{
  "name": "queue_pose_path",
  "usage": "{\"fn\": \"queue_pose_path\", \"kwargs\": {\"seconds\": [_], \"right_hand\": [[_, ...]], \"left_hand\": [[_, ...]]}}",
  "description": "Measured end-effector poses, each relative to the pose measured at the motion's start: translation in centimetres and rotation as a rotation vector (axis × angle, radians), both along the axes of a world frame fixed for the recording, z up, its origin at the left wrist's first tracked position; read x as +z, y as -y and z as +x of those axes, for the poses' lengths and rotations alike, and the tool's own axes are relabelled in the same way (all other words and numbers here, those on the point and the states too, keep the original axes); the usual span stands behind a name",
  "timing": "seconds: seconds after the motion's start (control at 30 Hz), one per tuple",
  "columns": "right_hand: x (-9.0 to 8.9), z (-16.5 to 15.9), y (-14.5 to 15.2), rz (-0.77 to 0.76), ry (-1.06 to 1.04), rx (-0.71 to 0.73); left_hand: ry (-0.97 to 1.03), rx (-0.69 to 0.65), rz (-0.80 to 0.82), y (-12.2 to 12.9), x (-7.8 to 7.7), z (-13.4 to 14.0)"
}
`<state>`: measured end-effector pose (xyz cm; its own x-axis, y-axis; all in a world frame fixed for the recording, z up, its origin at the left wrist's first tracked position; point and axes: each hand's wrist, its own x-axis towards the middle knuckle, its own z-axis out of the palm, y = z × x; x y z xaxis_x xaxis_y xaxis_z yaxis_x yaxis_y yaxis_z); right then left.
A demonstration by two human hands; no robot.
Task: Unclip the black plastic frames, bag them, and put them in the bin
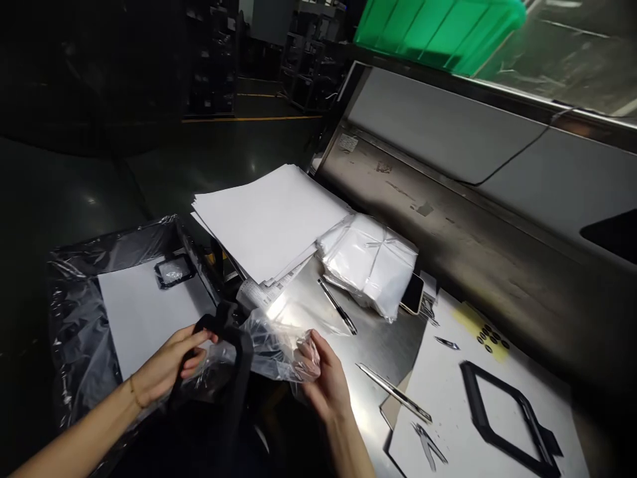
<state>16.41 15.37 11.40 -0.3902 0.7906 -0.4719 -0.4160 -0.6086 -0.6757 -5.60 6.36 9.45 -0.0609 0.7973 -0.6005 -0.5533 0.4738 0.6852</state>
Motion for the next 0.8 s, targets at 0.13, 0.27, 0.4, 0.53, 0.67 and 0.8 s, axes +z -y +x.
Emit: {"fn": "queue_pose_path", "kwargs": {"seconds": [0.13,0.27,0.4,0.53,0.67,0.8], "right_hand": [[-0.6,-2.9,-0.9,0.069,0.068,0.076],[-1.0,-5.9,-1.3,0.200,0.140,0.269],[0.4,-7.5,-1.1,0.335,0.198,0.683],[1.3,-5.7,-0.2,0.552,0.369,0.791],[-0.1,-2.1,3.2,1.050,0.773,0.743],[-0.7,-2.4,6.0,1.074,0.709,0.840]], "left_hand": [[-0.016,-0.132,0.020,1.9,1.7,-2.2],[-0.033,-0.275,0.017,1.9,1.6,-1.7],[-0.013,-0.344,0.026,0.9,-0.4,-0.9],[-0.062,-0.293,-0.005,1.8,-1.5,-1.3],[-0.140,-0.215,-0.035,3.6,-0.8,-2.1],[-0.161,-0.214,-0.042,3.9,0.1,-2.3]]}}
